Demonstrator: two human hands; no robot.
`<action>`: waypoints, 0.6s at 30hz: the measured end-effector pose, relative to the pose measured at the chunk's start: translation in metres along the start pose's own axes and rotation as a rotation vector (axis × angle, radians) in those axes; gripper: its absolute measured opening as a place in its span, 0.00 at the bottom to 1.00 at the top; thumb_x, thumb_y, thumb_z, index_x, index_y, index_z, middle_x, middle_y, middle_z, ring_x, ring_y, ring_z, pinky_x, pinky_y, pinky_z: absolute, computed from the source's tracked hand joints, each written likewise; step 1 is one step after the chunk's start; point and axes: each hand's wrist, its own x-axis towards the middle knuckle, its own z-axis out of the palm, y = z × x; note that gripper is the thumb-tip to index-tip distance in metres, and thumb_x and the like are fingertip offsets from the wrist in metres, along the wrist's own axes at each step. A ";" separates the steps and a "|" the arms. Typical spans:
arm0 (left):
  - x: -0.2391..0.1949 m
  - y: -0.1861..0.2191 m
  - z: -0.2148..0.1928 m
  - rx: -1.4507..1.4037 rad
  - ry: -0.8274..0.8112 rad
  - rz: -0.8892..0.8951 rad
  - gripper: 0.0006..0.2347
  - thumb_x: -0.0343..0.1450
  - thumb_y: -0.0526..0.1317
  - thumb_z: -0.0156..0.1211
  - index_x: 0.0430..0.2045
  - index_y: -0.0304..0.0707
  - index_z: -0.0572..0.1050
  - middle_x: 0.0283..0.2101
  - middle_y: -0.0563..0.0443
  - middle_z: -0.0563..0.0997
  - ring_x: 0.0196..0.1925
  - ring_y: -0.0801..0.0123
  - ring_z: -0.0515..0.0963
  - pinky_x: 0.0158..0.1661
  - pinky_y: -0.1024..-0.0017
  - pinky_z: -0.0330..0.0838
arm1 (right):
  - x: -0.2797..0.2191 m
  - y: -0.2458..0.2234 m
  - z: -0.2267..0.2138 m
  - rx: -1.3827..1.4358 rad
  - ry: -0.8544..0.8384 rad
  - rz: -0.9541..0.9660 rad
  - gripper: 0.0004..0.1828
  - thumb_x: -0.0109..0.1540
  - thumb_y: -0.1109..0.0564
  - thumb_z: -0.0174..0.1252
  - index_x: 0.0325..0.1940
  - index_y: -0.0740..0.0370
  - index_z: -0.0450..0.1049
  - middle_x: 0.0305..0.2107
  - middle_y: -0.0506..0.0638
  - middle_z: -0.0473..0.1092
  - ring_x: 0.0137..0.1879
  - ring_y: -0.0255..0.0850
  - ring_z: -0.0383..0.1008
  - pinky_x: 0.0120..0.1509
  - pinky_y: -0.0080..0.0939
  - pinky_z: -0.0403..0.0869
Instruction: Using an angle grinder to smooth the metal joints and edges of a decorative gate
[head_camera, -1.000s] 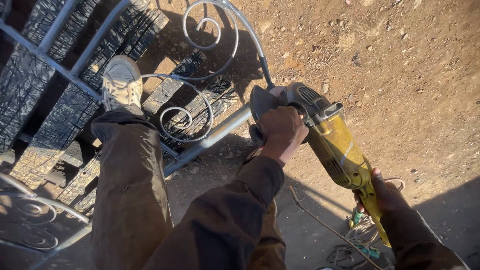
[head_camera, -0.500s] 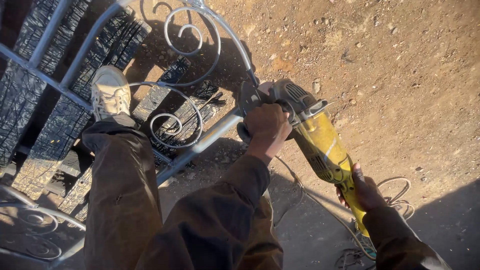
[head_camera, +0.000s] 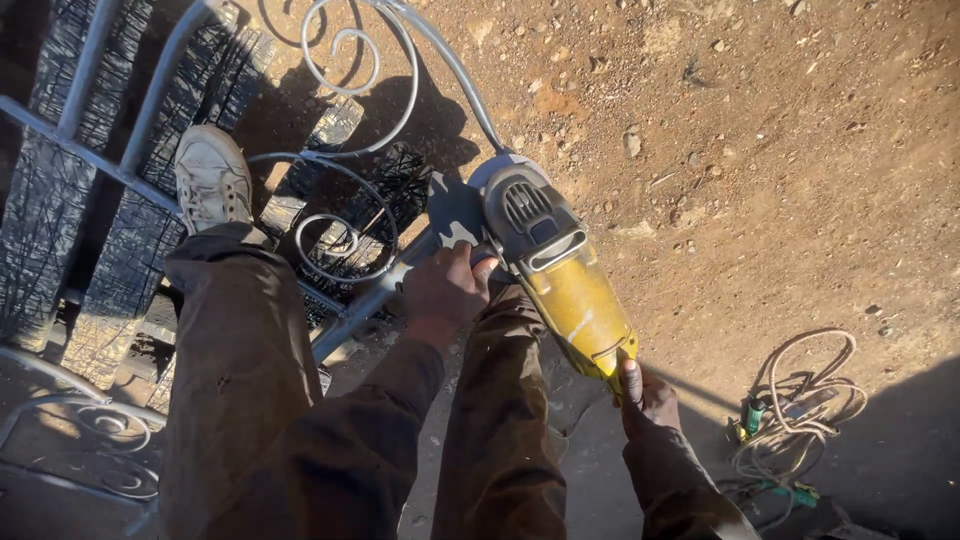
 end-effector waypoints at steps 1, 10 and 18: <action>-0.012 -0.003 -0.011 0.008 0.005 0.000 0.17 0.75 0.57 0.53 0.35 0.41 0.73 0.31 0.41 0.80 0.30 0.38 0.80 0.25 0.42 0.69 | -0.015 -0.012 -0.007 0.007 -0.003 -0.006 0.48 0.55 0.18 0.31 0.24 0.62 0.79 0.18 0.54 0.77 0.24 0.46 0.76 0.38 0.49 0.74; -0.012 -0.021 -0.007 -0.111 -0.125 -0.029 0.15 0.74 0.54 0.54 0.26 0.43 0.68 0.28 0.42 0.80 0.30 0.30 0.77 0.26 0.38 0.62 | -0.039 -0.037 -0.002 -0.025 -0.031 0.129 0.45 0.55 0.20 0.36 0.48 0.49 0.85 0.29 0.58 0.81 0.40 0.48 0.80 0.48 0.48 0.71; -0.032 -0.020 -0.014 -0.076 -0.121 -0.128 0.19 0.74 0.58 0.51 0.31 0.41 0.75 0.31 0.39 0.83 0.34 0.34 0.81 0.32 0.38 0.70 | -0.037 -0.045 -0.013 0.007 -0.154 0.181 0.44 0.55 0.20 0.38 0.51 0.50 0.84 0.30 0.57 0.79 0.36 0.46 0.74 0.43 0.45 0.68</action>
